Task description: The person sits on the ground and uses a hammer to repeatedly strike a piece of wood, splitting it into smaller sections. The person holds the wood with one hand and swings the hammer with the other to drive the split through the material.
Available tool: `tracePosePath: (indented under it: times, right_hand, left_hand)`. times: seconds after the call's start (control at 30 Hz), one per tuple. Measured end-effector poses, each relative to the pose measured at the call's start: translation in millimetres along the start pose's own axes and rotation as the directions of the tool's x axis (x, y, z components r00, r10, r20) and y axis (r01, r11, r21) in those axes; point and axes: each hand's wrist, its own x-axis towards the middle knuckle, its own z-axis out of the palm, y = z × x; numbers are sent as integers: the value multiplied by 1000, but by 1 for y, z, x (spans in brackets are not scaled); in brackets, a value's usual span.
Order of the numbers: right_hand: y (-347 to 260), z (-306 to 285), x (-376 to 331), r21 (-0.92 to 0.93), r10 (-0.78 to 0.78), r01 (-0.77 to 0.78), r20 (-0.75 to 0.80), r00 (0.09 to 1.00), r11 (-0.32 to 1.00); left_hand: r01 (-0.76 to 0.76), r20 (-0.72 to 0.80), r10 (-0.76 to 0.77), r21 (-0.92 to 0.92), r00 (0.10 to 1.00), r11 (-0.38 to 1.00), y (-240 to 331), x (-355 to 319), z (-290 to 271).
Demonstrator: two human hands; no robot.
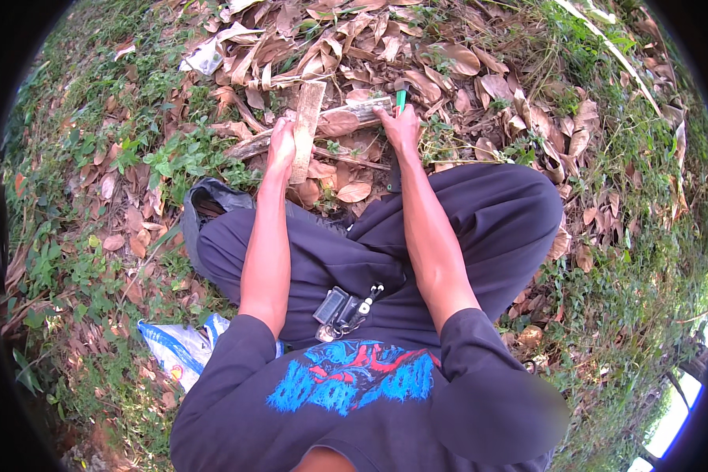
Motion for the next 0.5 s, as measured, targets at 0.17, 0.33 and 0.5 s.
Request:
tracePosePath:
  times: [0.17,0.33,0.5]
  right_hand:
    - [3,2,-2,-19,-43,42,-42,998,999]
    - [9,-1,0,108,-33,34,-18,999,994]
    - [-3,-11,-10,397,134,-197,180,974,896]
  left_hand:
    - [106,20,-105,-89,994,990,-1,0,1]
    - [141,37,-137,-156,990,978,2,0,5]
    - [74,-17,-77,-137,997,988,12,-3,-11]
